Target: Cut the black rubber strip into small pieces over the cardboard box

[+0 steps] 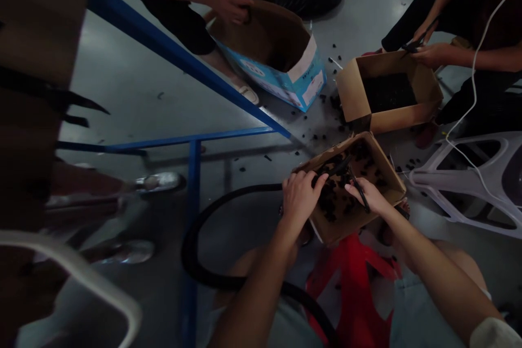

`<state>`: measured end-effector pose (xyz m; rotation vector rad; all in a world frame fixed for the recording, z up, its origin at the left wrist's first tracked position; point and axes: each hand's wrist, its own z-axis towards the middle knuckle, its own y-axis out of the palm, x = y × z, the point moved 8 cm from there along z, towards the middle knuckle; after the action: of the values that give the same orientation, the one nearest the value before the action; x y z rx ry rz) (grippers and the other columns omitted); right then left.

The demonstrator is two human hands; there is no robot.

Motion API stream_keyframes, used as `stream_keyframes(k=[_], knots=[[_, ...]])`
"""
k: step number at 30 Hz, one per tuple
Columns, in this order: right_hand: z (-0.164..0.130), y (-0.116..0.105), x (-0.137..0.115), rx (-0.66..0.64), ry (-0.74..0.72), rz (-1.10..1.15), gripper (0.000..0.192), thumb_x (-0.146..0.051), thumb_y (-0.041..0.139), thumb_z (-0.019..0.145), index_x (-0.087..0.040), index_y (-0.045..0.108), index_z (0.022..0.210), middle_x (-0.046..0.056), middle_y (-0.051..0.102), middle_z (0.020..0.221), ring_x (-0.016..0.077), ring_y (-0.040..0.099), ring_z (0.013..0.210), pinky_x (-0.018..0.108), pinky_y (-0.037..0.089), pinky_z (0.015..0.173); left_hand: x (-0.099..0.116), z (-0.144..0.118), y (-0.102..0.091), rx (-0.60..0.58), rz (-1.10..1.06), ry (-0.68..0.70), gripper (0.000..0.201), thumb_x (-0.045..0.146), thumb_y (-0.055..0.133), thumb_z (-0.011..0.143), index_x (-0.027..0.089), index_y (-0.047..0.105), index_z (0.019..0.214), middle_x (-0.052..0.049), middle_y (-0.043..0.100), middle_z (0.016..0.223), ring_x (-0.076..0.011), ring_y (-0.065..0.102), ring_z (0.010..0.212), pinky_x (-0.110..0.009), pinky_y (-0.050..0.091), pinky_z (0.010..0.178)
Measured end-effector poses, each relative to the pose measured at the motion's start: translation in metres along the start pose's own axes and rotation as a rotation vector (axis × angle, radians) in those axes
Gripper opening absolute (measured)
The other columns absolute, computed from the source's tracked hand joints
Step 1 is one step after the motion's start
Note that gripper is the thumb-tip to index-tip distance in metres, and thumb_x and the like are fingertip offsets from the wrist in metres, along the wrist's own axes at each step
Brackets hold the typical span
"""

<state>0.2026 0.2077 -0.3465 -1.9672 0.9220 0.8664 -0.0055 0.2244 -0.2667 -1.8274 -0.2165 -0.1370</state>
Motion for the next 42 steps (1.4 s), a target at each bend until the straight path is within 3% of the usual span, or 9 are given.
stream_keyframes(k=[14,23,27,30,34,37,42], knots=[[-0.004,0.003,-0.011,-0.025,-0.018,-0.093,0.047,-0.064,0.056,0.093,-0.018,0.065,0.089,0.008,0.068,0.099,0.0253,0.066,0.095,0.032,0.049,0.086,-0.008,-0.001,-0.02,0.206,-0.062,-0.069,0.04,0.056,0.054,0.098,0.021,0.074,0.101,-0.01,0.072,0.098,-0.0304,0.062,0.102,-0.04,0.038,0.088],[-0.003,0.003,-0.008,0.005,0.04,-0.002,0.049,-0.066,0.054,0.092,-0.019,0.067,0.091,0.007,0.071,0.093,0.0239,0.069,0.09,0.031,0.051,0.08,0.008,-0.003,-0.007,0.145,-0.097,0.105,0.033,0.054,0.06,0.096,0.024,0.074,0.099,-0.008,0.071,0.099,-0.0293,0.06,0.103,-0.042,0.036,0.091],[-0.008,0.006,-0.002,-0.042,0.207,0.072,0.041,-0.057,0.056,0.093,-0.019,0.064,0.081,0.002,0.067,0.068,0.0193,0.068,0.064,0.025,0.047,0.06,0.012,-0.004,-0.009,0.163,-0.096,0.133,0.033,0.053,0.062,0.095,0.024,0.075,0.1,-0.008,0.07,0.1,-0.0289,0.059,0.103,-0.043,0.036,0.092],[-0.012,0.006,-0.002,-0.049,0.264,0.026,0.029,-0.042,0.059,0.091,-0.019,0.063,0.073,0.0,0.062,0.054,0.0169,0.064,0.054,0.023,0.044,0.055,0.012,-0.004,-0.009,0.152,-0.092,0.116,0.033,0.053,0.062,0.095,0.024,0.076,0.102,-0.008,0.07,0.101,-0.0281,0.058,0.102,-0.043,0.037,0.091],[-0.015,0.014,0.008,-0.12,0.372,0.005,0.029,-0.032,0.056,0.09,-0.019,0.065,0.066,-0.001,0.057,0.043,0.016,0.058,0.045,0.023,0.042,0.05,0.011,-0.003,-0.005,0.096,-0.087,0.117,0.032,0.052,0.063,0.095,0.025,0.077,0.104,-0.008,0.07,0.104,-0.0272,0.056,0.103,-0.042,0.037,0.092],[-0.016,0.02,0.015,-0.171,0.407,0.083,0.033,-0.037,0.056,0.092,-0.019,0.061,0.066,-0.001,0.055,0.042,0.0151,0.055,0.042,0.024,0.04,0.047,0.013,-0.003,0.0,0.038,-0.058,0.147,0.029,0.048,0.062,0.096,0.024,0.076,0.106,-0.009,0.069,0.105,-0.0277,0.055,0.106,-0.043,0.036,0.093],[-0.018,0.019,0.024,-0.249,0.511,0.307,0.033,-0.049,0.056,0.094,-0.018,0.064,0.086,0.0,0.064,0.058,0.0141,0.06,0.051,0.021,0.039,0.046,0.024,-0.006,0.003,-0.013,-0.019,0.221,0.022,0.042,0.067,0.094,0.026,0.076,0.106,-0.009,0.067,0.11,-0.0275,0.053,0.108,-0.044,0.035,0.096]])
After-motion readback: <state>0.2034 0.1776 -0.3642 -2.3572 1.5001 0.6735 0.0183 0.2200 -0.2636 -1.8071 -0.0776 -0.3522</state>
